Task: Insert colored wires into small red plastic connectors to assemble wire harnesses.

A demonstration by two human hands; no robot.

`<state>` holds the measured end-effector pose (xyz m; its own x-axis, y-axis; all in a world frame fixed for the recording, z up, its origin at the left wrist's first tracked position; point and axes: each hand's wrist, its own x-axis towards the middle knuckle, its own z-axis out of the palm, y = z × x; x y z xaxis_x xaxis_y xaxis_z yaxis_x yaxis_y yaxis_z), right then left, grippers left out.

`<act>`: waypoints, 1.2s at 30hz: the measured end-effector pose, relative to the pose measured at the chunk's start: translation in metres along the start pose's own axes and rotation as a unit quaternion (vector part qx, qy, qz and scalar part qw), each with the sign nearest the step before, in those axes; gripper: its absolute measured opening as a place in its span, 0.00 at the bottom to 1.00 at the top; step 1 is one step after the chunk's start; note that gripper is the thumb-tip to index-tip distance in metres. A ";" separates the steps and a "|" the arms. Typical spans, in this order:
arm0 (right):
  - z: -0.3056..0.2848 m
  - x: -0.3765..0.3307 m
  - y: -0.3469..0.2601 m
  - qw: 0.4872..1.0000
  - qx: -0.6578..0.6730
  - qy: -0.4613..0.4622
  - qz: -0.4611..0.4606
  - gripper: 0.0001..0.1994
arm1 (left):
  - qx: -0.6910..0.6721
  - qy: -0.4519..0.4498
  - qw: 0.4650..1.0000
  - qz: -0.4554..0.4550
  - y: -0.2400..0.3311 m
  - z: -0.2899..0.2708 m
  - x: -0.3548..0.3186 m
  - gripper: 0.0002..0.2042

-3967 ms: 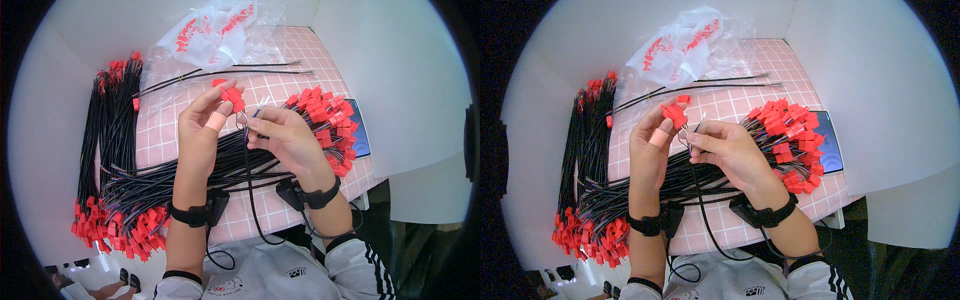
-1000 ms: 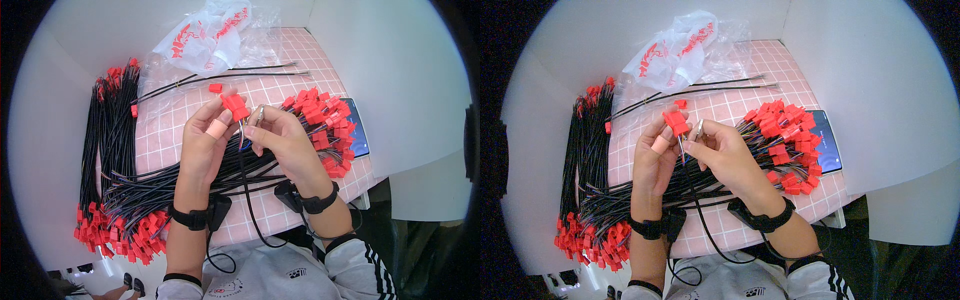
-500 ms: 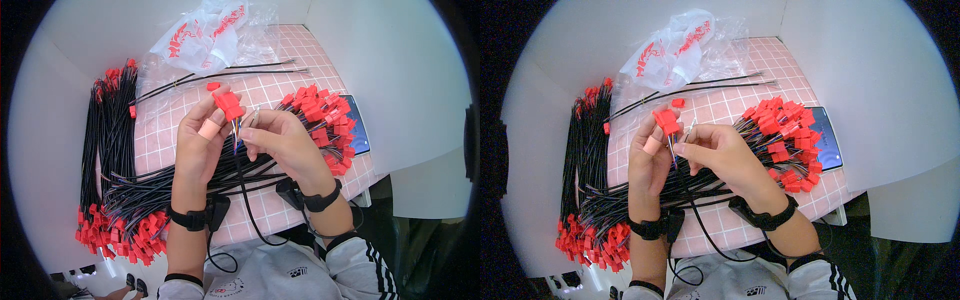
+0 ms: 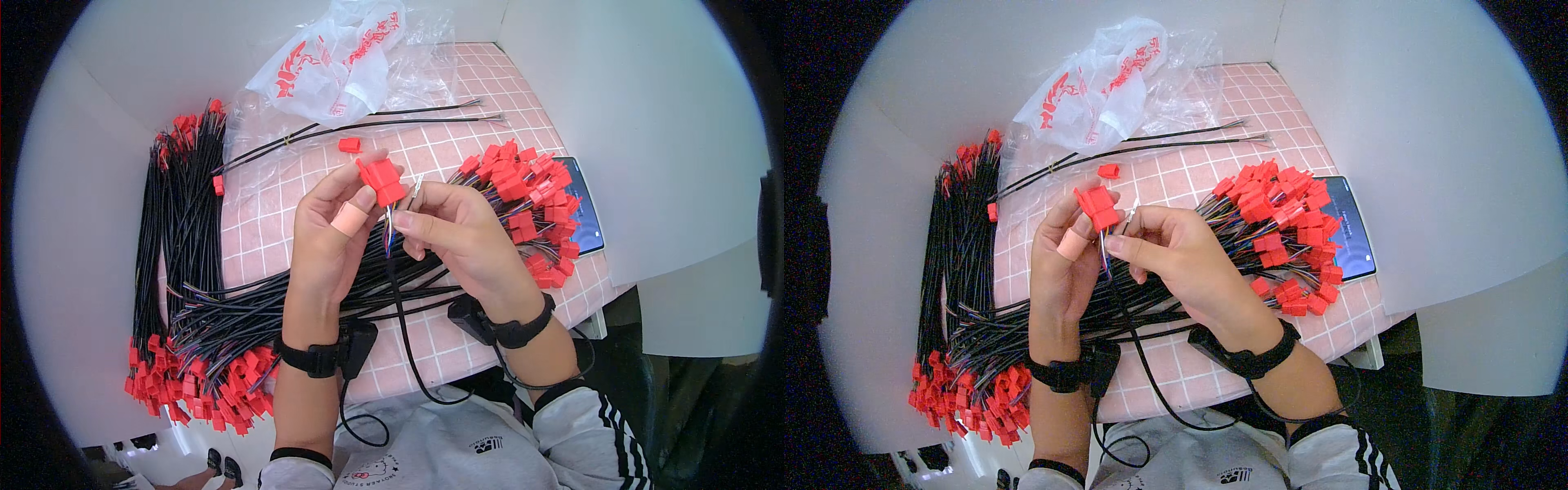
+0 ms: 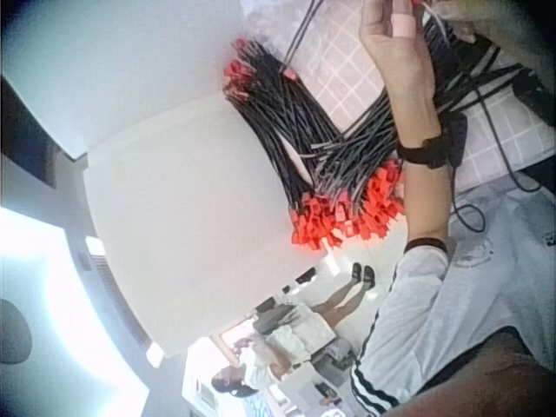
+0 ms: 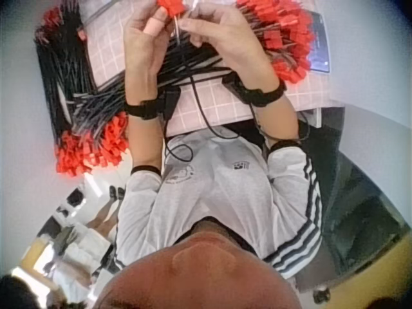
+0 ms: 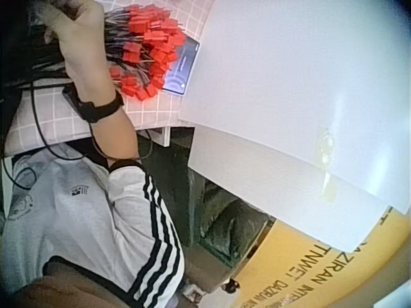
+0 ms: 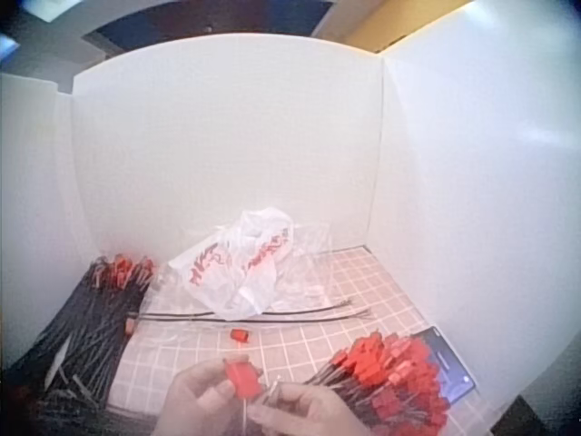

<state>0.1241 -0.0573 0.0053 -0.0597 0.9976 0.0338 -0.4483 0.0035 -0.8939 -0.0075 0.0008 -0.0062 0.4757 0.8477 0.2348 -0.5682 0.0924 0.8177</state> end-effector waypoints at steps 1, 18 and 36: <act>0.000 0.000 0.000 1.000 0.005 0.005 -0.001 0.05 | 0.006 0.001 1.000 -0.002 0.001 0.000 0.000 0.15; -0.004 0.001 -0.002 0.993 -0.009 -0.107 0.059 0.11 | -0.232 0.029 0.966 -0.113 -0.002 -0.011 0.001 0.18; -0.005 0.001 -0.004 0.987 0.040 -0.117 0.105 0.12 | -0.154 -0.012 0.982 -0.106 -0.002 -0.005 0.000 0.19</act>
<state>0.1303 -0.0555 0.0064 -0.3590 0.9326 -0.0383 -0.4729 -0.2171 -0.8539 -0.0100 0.0029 -0.0103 0.6197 0.7794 0.0919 -0.6285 0.4227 0.6529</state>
